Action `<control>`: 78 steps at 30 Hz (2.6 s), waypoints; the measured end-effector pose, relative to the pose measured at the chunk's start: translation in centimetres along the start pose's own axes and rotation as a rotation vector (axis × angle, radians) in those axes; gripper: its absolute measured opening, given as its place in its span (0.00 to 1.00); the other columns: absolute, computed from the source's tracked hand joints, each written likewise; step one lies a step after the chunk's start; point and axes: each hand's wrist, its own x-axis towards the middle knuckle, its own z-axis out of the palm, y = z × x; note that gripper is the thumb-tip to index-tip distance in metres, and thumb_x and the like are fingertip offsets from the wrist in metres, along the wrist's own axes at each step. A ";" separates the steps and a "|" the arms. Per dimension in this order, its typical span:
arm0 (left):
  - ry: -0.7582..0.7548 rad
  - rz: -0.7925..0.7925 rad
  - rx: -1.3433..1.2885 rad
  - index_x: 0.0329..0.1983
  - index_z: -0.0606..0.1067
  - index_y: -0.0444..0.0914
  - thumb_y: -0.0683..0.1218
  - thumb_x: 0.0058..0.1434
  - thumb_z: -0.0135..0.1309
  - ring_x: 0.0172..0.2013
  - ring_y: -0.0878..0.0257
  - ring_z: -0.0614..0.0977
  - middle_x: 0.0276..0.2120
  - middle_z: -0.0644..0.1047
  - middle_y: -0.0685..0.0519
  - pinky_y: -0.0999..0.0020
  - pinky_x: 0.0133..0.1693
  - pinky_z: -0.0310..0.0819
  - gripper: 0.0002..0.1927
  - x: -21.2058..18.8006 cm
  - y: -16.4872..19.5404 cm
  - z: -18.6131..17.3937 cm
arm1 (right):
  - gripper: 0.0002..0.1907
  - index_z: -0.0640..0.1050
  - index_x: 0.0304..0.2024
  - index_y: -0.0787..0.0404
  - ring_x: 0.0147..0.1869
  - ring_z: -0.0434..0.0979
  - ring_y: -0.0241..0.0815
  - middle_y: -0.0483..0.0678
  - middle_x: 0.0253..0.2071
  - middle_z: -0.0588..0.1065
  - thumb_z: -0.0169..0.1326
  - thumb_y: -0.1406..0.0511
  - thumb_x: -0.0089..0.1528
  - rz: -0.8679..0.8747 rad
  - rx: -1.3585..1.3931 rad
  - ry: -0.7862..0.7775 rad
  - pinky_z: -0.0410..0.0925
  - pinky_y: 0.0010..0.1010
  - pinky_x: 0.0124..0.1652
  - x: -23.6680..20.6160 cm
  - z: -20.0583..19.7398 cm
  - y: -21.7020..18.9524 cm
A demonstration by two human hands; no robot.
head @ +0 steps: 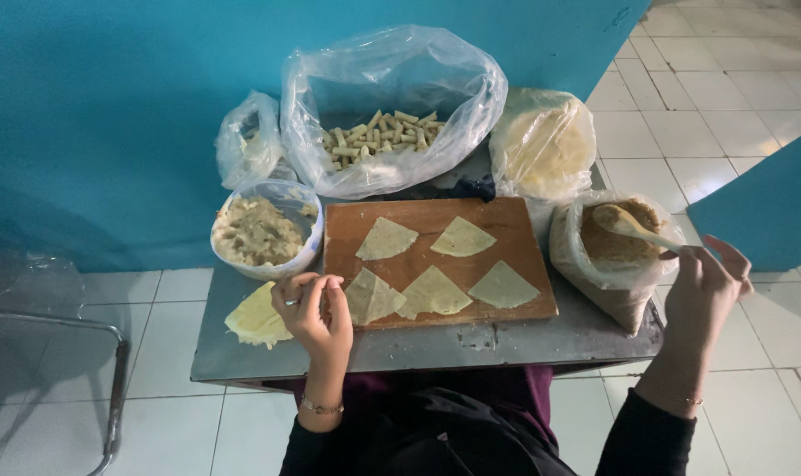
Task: The person folds triangular pastry wrappers on a wooden board, pressing and shaping them into filled triangles, and uses a spoon to add filling from a bag onto the wrappers. Folded pieces are set aside while more wrappers are laid out and filled on the board.
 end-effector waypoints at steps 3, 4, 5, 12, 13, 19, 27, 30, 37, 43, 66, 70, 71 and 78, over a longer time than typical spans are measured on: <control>0.000 0.001 0.009 0.35 0.78 0.35 0.36 0.62 0.56 0.47 0.52 0.70 0.36 0.75 0.51 0.57 0.48 0.66 0.02 0.0 -0.1 0.0 | 0.11 0.85 0.40 0.59 0.72 0.63 0.50 0.53 0.64 0.72 0.51 0.67 0.69 0.005 0.098 0.027 0.55 0.49 0.68 0.1 -0.6 -0.1; -0.001 0.001 0.003 0.35 0.78 0.35 0.36 0.62 0.56 0.47 0.52 0.70 0.36 0.75 0.51 0.57 0.48 0.66 0.02 0.0 -0.1 0.0 | 0.11 0.85 0.39 0.59 0.72 0.64 0.49 0.53 0.63 0.72 0.50 0.67 0.69 0.010 0.147 0.037 0.58 0.46 0.67 0.3 -0.9 -0.3; -0.002 0.000 -0.002 0.35 0.78 0.35 0.36 0.62 0.56 0.47 0.52 0.70 0.37 0.75 0.52 0.57 0.48 0.66 0.02 0.0 -0.2 0.1 | 0.12 0.84 0.39 0.60 0.71 0.66 0.48 0.52 0.63 0.72 0.50 0.67 0.69 0.015 0.196 0.045 0.61 0.43 0.66 0.4 -1.2 -0.8; -0.028 -0.040 -0.035 0.35 0.79 0.36 0.37 0.63 0.56 0.47 0.52 0.69 0.36 0.74 0.51 0.57 0.46 0.67 0.02 -0.2 -0.2 0.1 | 0.11 0.80 0.44 0.70 0.57 0.72 0.36 0.51 0.61 0.72 0.49 0.67 0.72 0.024 0.704 -0.077 0.65 0.27 0.52 -0.8 -2.3 -7.6; -0.042 -0.051 -0.050 0.35 0.79 0.36 0.37 0.63 0.56 0.48 0.52 0.69 0.36 0.74 0.51 0.58 0.46 0.67 0.02 -0.2 -0.1 0.1 | 0.12 0.79 0.44 0.71 0.54 0.72 0.35 0.50 0.60 0.72 0.48 0.68 0.72 0.005 0.769 -0.096 0.66 0.26 0.52 -1.1 -1.8 -8.9; -0.061 -0.003 -0.022 0.36 0.80 0.37 0.39 0.64 0.56 0.49 0.52 0.69 0.36 0.74 0.53 0.54 0.52 0.65 0.03 -0.3 0.1 0.2 | 0.13 0.77 0.48 0.72 0.45 0.74 0.33 0.50 0.57 0.72 0.43 0.70 0.69 0.032 0.795 -0.412 0.68 0.23 0.45 -3.3 2.3 -14.1; -0.209 0.145 0.031 0.43 0.82 0.42 0.41 0.60 0.58 0.49 0.51 0.69 0.38 0.76 0.55 0.51 0.56 0.63 0.09 0.6 1.2 -0.2 | 0.09 0.76 0.39 0.71 0.54 0.71 0.38 0.51 0.58 0.69 0.44 0.73 0.66 -0.257 0.694 -0.679 0.69 0.26 0.50 -4.7 5.9 -14.5; -0.414 0.290 0.029 0.49 0.81 0.43 0.41 0.57 0.57 0.54 0.50 0.72 0.47 0.75 0.52 0.48 0.57 0.63 0.16 0.8 2.3 -0.5 | 0.08 0.77 0.38 0.70 0.58 0.72 0.44 0.52 0.58 0.70 0.47 0.73 0.62 -0.484 0.515 -0.650 0.69 0.30 0.52 -4.5 5.8 -14.5; -0.580 0.339 0.017 0.54 0.80 0.47 0.41 0.54 0.59 0.59 0.48 0.70 0.58 0.72 0.51 0.45 0.58 0.63 0.22 0.0 3.9 0.1 | 0.04 0.77 0.35 0.66 0.62 0.68 0.50 0.54 0.59 0.69 0.50 0.72 0.63 -0.535 0.475 -0.689 0.67 0.37 0.55 -4.6 5.1 -15.1; -0.602 0.319 0.048 0.51 0.80 0.46 0.42 0.52 0.61 0.60 0.46 0.68 0.60 0.70 0.50 0.42 0.59 0.62 0.21 -0.6 4.1 0.5 | 0.05 0.78 0.37 0.66 0.62 0.66 0.51 0.54 0.59 0.70 0.50 0.72 0.62 -0.591 0.430 -0.684 0.61 0.41 0.61 -4.8 4.8 -15.4; -0.594 0.288 0.022 0.48 0.82 0.44 0.43 0.54 0.62 0.60 0.46 0.68 0.60 0.71 0.50 0.43 0.59 0.61 0.17 -1.3 4.2 1.1 | 0.08 0.81 0.35 0.66 0.60 0.65 0.50 0.53 0.59 0.70 0.51 0.69 0.63 -0.560 0.380 -0.678 0.59 0.39 0.61 -4.5 5.3 -15.4; -0.607 0.299 0.015 0.45 0.82 0.46 0.43 0.54 0.62 0.61 0.47 0.68 0.60 0.71 0.51 0.43 0.60 0.60 0.15 -1.4 4.0 1.0 | 0.09 0.80 0.31 0.65 0.59 0.65 0.50 0.53 0.60 0.71 0.50 0.69 0.63 -0.528 0.382 -0.690 0.59 0.39 0.61 -4.5 5.4 -15.4; -0.608 0.300 0.023 0.45 0.82 0.46 0.44 0.54 0.62 0.61 0.47 0.68 0.60 0.71 0.51 0.42 0.60 0.60 0.15 -1.5 4.0 1.1 | 0.09 0.80 0.31 0.65 0.59 0.65 0.50 0.54 0.60 0.71 0.50 0.69 0.63 -0.517 0.381 -0.692 0.59 0.39 0.61 -4.5 5.4 -15.5; -0.519 0.294 0.015 0.47 0.82 0.46 0.44 0.56 0.61 0.60 0.50 0.69 0.60 0.71 0.54 0.45 0.59 0.57 0.15 -1.4 3.0 0.7 | 0.09 0.79 0.31 0.64 0.60 0.65 0.50 0.54 0.60 0.71 0.49 0.69 0.63 -0.477 0.440 -0.709 0.59 0.39 0.62 -4.1 5.3 -15.7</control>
